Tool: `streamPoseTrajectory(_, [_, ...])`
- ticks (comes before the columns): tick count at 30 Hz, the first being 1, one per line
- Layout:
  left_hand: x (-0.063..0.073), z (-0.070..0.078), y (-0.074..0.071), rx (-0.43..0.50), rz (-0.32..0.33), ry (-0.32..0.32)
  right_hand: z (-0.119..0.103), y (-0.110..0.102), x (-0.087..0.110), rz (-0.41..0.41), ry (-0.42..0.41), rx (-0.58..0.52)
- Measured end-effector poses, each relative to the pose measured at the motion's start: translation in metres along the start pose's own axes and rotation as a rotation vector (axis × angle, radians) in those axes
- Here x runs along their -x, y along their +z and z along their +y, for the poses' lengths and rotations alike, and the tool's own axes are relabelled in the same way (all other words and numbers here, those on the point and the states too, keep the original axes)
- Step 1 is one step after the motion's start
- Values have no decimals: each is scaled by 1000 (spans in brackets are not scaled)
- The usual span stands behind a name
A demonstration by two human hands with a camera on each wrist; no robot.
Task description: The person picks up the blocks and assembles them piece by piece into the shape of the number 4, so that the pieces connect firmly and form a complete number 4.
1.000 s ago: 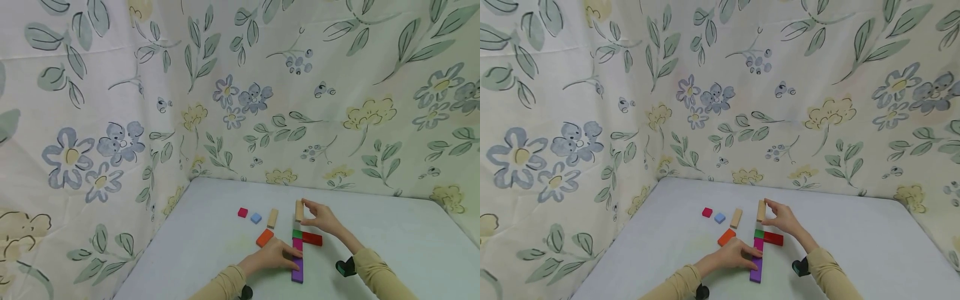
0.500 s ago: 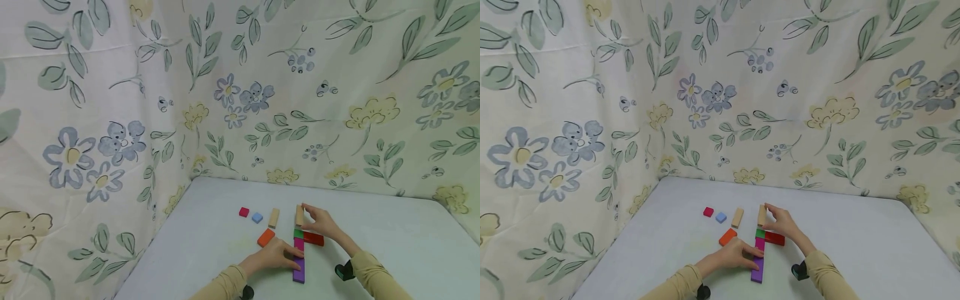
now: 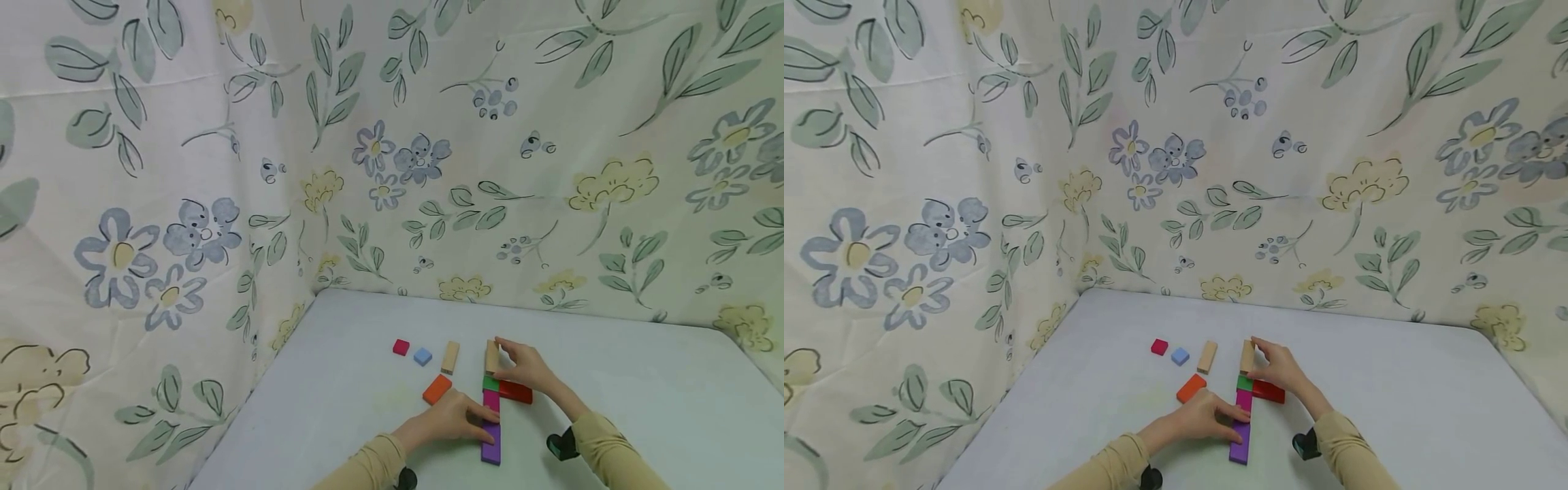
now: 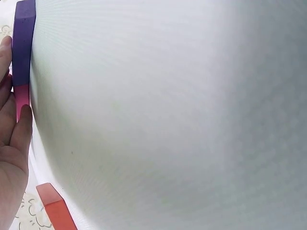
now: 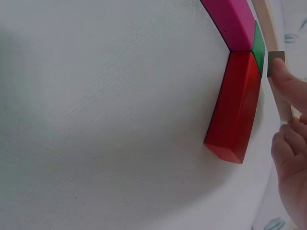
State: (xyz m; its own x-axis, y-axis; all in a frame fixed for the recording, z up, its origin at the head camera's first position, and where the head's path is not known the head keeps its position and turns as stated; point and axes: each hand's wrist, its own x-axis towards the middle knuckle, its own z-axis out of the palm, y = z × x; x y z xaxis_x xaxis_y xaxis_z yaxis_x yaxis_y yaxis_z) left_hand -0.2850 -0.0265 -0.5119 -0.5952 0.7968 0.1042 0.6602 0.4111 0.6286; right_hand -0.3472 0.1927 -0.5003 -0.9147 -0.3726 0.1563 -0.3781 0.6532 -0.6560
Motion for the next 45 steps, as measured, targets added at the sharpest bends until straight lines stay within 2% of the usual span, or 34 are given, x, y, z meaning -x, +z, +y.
streamPoseTrajectory(6, [0,-1,0,14,-12,-13,4,2,-1,-1,12,8])
streamPoseTrajectory(16, [-1,-4,3,-11,3,5,6,3,-2,-15,53,17])
streamPoseTrajectory(37, [0,0,2,-12,4,-9,9,5,-3,-56,58,50])
streamPoseTrajectory(45, [-1,-3,3,-4,-3,-19,9,5,-4,-70,64,54])
